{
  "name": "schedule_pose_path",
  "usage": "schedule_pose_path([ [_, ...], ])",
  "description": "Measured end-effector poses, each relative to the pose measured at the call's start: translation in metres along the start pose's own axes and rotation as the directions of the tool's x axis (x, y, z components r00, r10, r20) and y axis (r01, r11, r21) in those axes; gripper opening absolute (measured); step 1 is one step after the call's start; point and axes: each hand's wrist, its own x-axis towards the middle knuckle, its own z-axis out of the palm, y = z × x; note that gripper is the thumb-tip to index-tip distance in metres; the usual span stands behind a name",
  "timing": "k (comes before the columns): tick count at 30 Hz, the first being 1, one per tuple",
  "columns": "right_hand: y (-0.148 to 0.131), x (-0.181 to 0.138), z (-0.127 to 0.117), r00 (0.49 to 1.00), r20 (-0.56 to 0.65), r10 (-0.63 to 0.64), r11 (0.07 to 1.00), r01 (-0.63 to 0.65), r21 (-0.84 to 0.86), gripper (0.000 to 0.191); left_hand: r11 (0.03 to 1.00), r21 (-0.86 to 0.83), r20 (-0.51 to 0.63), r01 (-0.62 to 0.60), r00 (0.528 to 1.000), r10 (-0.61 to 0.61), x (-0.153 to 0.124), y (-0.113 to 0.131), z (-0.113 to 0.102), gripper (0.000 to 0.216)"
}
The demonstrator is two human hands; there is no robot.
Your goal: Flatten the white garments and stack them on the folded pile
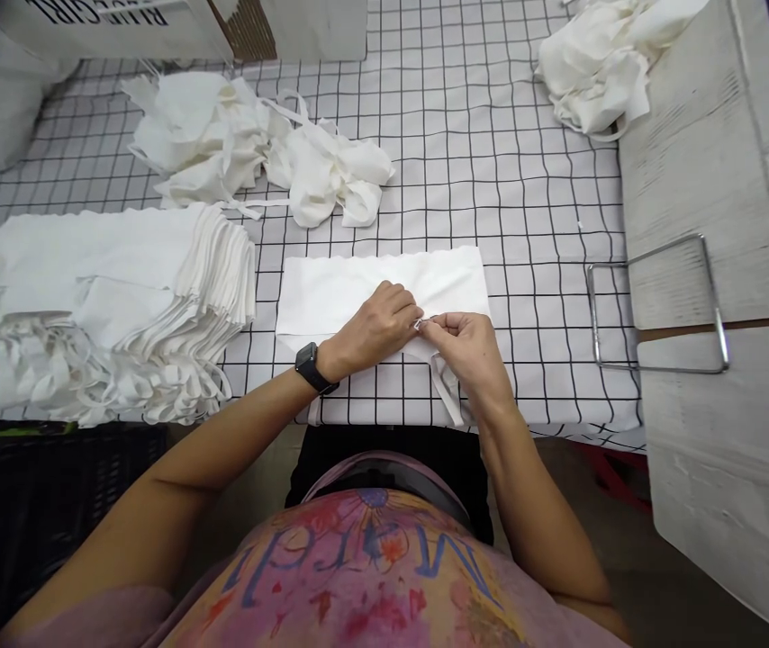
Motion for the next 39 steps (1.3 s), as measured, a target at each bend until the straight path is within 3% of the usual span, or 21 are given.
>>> schedule_pose_path([
  [12,-0.001,0.000,0.005,0.989,-0.147,0.006,0.999,-0.012,-0.038,0.021,0.997,0.070,-0.087,-0.033,0.995,0.039,0.000,0.002,-0.002,0.035],
  [23,0.004,-0.011,0.021,0.933,-0.355,-0.064,0.987,0.111,0.113,0.021,0.998,-0.001,-0.047,0.061,0.997,-0.061,-0.001,0.009,0.000,0.027],
  [26,0.006,-0.016,0.021,0.949,-0.315,-0.024,0.983,0.079,0.164,0.024,0.996,-0.002,-0.032,0.090,0.995,-0.090,0.000,0.009,0.001,0.028],
  [30,0.007,-0.030,0.004,0.990,-0.130,0.062,0.986,-0.040,0.163,0.042,0.994,0.011,-0.012,0.107,0.994,-0.107,-0.001,0.010,0.000,0.031],
  [35,0.016,-0.065,-0.028,0.992,-0.067,0.105,0.994,-0.106,-0.003,0.066,0.989,-0.064,0.035,0.135,0.990,-0.133,-0.010,0.011,-0.009,0.022],
  [39,0.033,-0.098,-0.043,0.998,-0.061,0.030,0.960,-0.045,-0.277,0.063,0.947,-0.295,-0.077,0.124,0.985,-0.153,-0.037,0.004,-0.021,0.025],
])
